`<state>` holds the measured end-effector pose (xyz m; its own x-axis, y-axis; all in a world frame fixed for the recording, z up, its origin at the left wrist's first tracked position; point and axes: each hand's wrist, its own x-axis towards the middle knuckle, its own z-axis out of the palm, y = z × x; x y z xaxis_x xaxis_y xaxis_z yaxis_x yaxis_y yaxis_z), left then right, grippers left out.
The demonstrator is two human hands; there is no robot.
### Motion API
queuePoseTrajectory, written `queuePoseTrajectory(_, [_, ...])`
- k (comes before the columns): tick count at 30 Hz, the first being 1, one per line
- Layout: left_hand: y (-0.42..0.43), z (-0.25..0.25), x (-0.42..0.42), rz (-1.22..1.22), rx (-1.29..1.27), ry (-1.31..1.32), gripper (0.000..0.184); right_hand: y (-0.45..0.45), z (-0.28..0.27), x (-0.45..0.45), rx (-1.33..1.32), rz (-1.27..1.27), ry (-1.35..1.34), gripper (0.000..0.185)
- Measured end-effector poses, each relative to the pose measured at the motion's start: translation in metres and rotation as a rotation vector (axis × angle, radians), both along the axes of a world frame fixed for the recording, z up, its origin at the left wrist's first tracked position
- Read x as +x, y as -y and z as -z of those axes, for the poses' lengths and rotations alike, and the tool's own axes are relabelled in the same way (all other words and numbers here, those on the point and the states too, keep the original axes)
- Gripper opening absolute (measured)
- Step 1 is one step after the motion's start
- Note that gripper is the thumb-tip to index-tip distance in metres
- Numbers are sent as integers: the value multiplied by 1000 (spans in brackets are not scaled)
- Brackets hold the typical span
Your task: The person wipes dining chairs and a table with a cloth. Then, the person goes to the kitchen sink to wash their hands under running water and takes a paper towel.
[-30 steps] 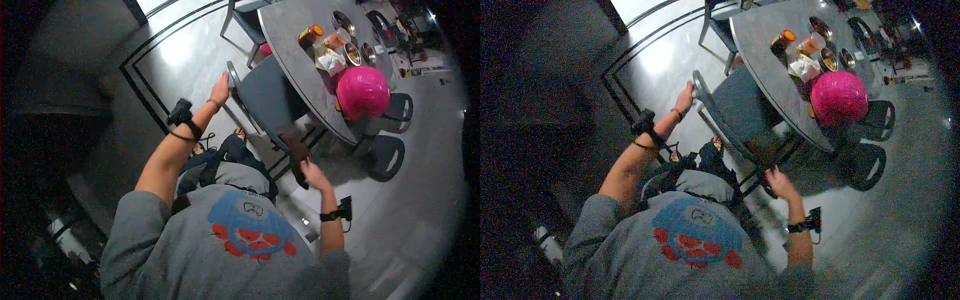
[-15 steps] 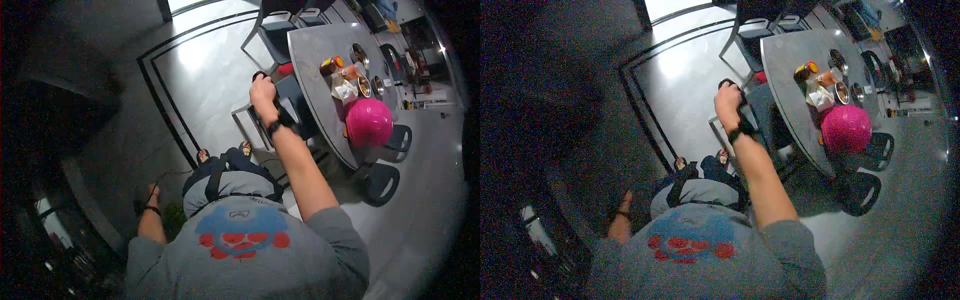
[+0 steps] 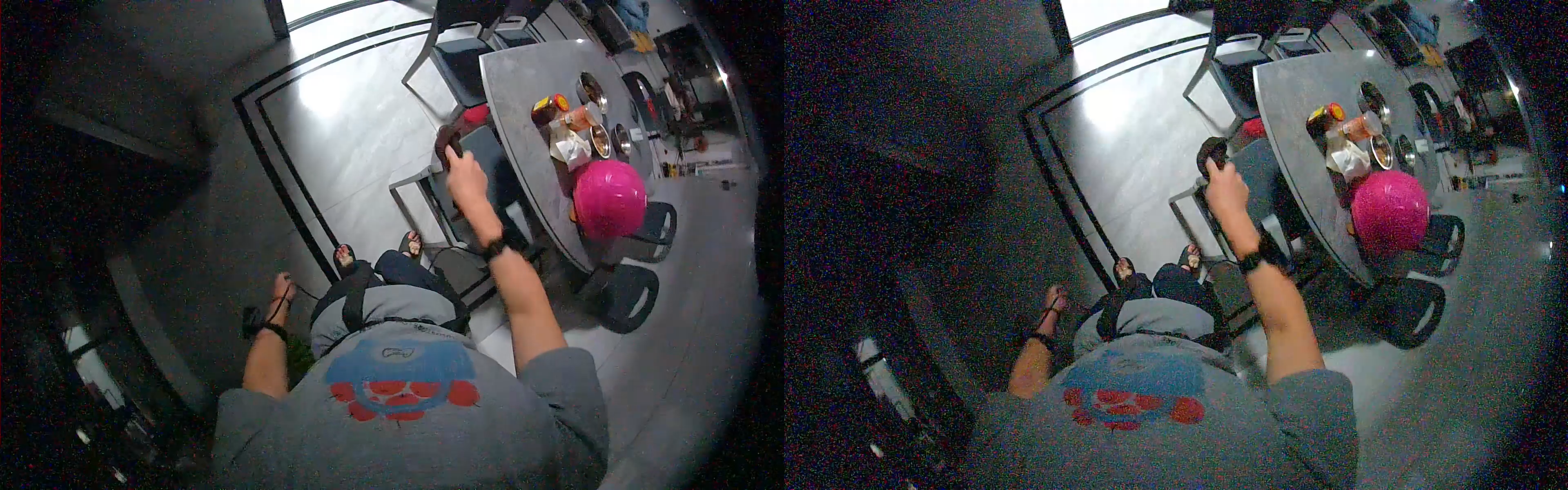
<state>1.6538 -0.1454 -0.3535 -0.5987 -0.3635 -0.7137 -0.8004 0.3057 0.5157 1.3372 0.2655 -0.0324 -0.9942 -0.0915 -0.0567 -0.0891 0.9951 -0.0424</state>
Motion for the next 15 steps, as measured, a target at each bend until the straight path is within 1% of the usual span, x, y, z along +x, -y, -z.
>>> queuePoseTrajectory(2, [-26,-17,-57,147,-182,-345,27,-36,11,59,-7,-40,-96,32])
queuePoseTrajectory(3, [-52,-96,-102,197,-124,-369,33,-57,18,94,-17,-65,-216,32])
queuePoseTrajectory(4, [-73,-128,-133,186,-124,-405,39,-76,23,126,-25,-90,-334,33])
queuePoseTrajectory(5, [-78,-117,-160,325,-78,-472,43,-100,29,155,-65,42,-265,32])
queuePoseTrajectory(6, [-98,-131,-187,415,-60,-550,42,-123,35,184,-108,174,-198,32])
queuePoseTrajectory(7, [-125,-163,-210,430,58,-587,43,-140,34,210,-177,328,-206,31])
queuePoseTrajectory(8, [-149,-171,-233,528,23,-618,45,-158,35,233,-251,479,-221,33])
queuePoseTrajectory(9, [-180,-202,-250,634,29,-778,49,-182,48,247,-257,497,-231,33])
queuePoseTrajectory(11, [-238,-240,-274,853,-128,-1116,53,-223,87,273,307,347,-531,34])
queuePoseTrajectory(12, [-266,-268,-276,880,-86,-1239,57,-223,89,272,304,376,-538,34])
queuePoseTrajectory(13, [-290,-295,-278,985,-61,-1321,61,-217,90,258,-32,465,-552,32])
queuePoseTrajectory(14, [-311,-314,-278,1121,-42,-1328,63,-207,87,246,-369,547,-571,31])
queuePoseTrajectory(15, [-322,-330,-266,1269,-42,-1305,63,-186,68,243,-461,479,-514,31])
